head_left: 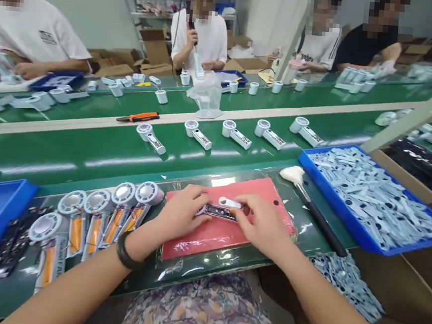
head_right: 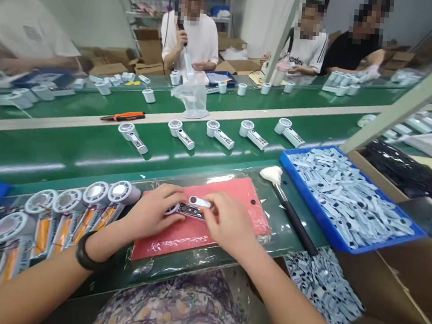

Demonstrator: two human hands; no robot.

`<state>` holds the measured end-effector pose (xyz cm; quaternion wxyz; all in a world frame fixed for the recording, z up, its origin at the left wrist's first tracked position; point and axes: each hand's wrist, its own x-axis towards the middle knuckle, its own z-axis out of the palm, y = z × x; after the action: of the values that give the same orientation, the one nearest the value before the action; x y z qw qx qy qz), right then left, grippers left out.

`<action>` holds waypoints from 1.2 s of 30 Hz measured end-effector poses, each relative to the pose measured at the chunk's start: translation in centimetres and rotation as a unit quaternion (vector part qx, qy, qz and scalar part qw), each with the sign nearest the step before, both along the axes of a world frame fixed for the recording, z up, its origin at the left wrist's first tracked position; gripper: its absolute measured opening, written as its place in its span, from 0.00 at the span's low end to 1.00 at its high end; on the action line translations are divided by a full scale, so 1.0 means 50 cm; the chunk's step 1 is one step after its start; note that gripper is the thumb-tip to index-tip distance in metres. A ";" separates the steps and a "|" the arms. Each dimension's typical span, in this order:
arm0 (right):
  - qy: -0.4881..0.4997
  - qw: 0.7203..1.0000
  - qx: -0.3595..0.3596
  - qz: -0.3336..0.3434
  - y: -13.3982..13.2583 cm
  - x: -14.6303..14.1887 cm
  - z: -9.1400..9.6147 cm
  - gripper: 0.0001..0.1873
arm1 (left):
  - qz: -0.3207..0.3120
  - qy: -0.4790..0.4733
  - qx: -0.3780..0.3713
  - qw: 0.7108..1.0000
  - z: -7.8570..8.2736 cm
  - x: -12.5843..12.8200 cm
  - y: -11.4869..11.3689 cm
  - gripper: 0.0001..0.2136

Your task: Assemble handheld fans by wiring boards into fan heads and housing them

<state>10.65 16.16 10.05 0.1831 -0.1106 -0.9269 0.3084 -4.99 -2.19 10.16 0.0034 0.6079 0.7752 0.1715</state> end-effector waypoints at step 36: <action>-0.057 0.989 -0.054 0.127 -0.046 0.014 -0.071 0.19 | 0.033 -0.082 -0.023 0.996 0.004 0.084 -0.023 0.11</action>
<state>11.33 13.86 6.47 0.0836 -0.0193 -0.9243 0.3719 -0.79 -3.32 10.34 0.0754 0.5656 0.7958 0.2027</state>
